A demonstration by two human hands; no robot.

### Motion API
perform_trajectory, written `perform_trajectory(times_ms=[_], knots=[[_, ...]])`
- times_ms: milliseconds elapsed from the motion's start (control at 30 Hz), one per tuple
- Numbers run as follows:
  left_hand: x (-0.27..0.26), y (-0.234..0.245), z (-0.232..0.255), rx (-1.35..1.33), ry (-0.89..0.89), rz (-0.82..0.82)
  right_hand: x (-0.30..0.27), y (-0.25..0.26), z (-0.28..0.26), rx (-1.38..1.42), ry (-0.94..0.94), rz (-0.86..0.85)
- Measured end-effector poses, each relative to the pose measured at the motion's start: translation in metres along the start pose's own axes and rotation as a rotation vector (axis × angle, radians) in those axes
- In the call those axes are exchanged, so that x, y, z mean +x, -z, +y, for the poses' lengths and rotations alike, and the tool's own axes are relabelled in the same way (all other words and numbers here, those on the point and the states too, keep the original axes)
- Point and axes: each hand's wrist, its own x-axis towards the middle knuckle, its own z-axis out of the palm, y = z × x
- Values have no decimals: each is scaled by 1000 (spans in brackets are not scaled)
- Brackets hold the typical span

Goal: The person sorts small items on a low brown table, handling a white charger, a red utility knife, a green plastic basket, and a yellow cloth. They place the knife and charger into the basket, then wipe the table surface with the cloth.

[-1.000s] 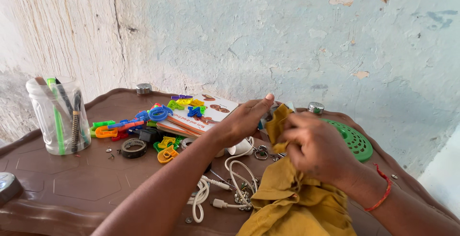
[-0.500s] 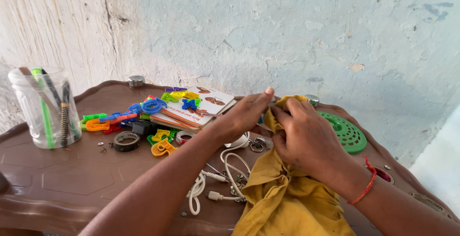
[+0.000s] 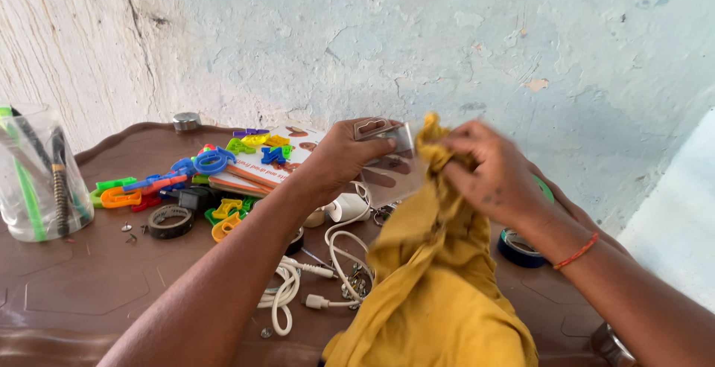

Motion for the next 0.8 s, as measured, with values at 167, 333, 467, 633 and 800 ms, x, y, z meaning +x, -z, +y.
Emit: perform_trajectory(times_ms=[167, 333, 467, 633, 800], knots=[[2, 7, 1, -125, 10, 9, -2, -4, -8, -2, -33, -55], [3, -1, -6, -119, 11, -151, -5, -2, -18, 46, 24, 40], [-1, -1, -8, -100, 45, -208, -3, -3, -16, 37, -113, 106], [2, 0, -9, -97, 17, -178, -5, -7, -12, 133, -59, 42], [5, 7, -11, -176, 29, -15, -3, -9, -12, 123, -44, -76]])
